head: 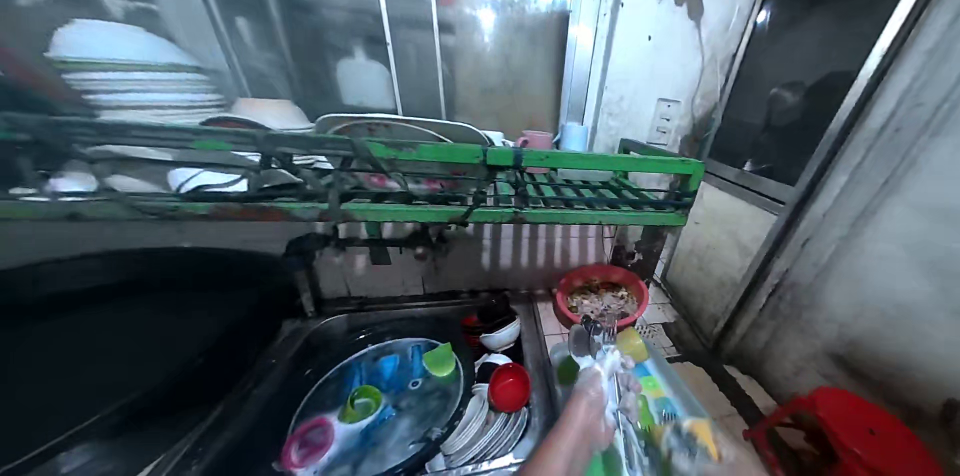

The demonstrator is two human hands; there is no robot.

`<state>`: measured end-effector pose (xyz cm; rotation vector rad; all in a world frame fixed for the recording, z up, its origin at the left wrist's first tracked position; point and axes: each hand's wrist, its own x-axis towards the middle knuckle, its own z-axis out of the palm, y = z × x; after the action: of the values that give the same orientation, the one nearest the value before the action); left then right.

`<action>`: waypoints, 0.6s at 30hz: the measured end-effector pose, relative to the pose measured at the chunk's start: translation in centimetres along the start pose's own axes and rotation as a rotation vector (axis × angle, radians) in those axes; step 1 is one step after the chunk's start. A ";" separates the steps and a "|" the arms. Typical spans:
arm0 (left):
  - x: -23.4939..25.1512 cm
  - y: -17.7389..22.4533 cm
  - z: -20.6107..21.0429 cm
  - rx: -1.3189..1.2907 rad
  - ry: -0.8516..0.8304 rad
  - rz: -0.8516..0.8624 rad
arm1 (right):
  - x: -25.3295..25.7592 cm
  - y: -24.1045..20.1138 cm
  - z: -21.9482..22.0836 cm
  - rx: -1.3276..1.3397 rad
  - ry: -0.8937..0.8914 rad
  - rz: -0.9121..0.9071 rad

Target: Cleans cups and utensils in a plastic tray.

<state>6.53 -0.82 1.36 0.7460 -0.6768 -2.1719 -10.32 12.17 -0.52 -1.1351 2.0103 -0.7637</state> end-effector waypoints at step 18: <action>-0.8 -2.5 -0.7 0.442 -0.056 -0.149 | -1.2 -2.1 0.1 0.600 0.062 -0.195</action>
<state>6.28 1.14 -0.54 0.9892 -1.1871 -2.2074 -8.75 12.32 1.33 -0.9546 1.5586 -1.4003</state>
